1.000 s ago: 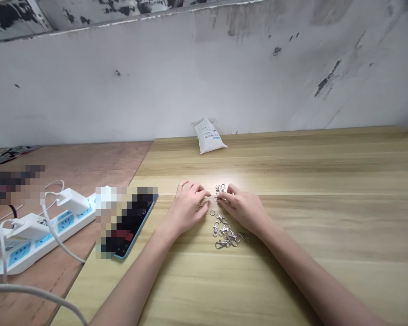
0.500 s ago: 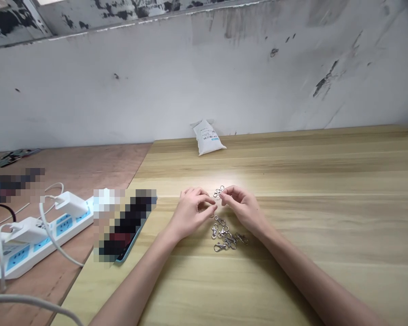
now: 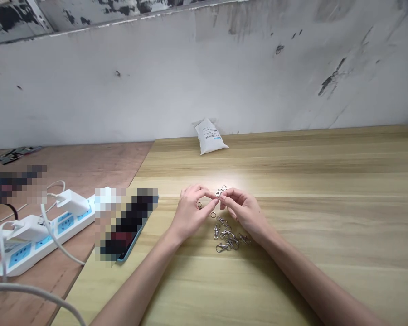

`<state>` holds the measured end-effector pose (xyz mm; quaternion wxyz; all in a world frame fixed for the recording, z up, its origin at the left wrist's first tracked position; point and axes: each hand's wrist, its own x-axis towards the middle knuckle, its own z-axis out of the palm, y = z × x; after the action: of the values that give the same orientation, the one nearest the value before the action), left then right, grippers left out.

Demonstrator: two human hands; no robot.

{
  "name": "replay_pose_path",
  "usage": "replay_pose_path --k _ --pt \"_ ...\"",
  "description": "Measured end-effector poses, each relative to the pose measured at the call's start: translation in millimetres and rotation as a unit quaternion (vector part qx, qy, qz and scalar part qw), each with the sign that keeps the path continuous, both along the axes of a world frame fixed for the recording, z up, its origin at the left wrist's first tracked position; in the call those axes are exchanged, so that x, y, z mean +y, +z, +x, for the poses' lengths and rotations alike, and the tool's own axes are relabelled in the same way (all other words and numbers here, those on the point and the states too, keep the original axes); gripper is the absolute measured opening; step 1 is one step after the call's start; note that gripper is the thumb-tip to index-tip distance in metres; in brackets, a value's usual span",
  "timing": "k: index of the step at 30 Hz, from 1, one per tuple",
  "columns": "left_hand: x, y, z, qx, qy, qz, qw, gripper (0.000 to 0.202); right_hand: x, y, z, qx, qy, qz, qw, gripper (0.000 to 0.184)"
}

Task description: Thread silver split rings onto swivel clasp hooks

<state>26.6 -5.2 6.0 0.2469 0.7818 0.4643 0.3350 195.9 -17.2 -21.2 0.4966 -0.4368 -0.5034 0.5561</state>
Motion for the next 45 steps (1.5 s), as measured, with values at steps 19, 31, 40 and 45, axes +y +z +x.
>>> replay_pose_path --k 19,31,40,45 --pt "2 6.6 -6 0.037 -0.003 0.035 0.999 0.008 0 1.0 13 -0.16 -0.055 0.164 0.972 0.008" --pt "3 -2.6 -7 0.117 -0.069 0.051 0.989 0.008 -6 0.3 9 -0.293 -0.02 0.347 0.891 0.023" --pt "4 1.7 -9 0.102 -0.029 0.122 0.987 0.007 -5 4.2 9 -0.243 -0.017 0.161 0.956 0.019" --pt "2 0.4 -6 0.131 -0.016 0.213 0.968 0.011 -7 10.9 2 -0.109 0.065 0.058 0.99 0.039"
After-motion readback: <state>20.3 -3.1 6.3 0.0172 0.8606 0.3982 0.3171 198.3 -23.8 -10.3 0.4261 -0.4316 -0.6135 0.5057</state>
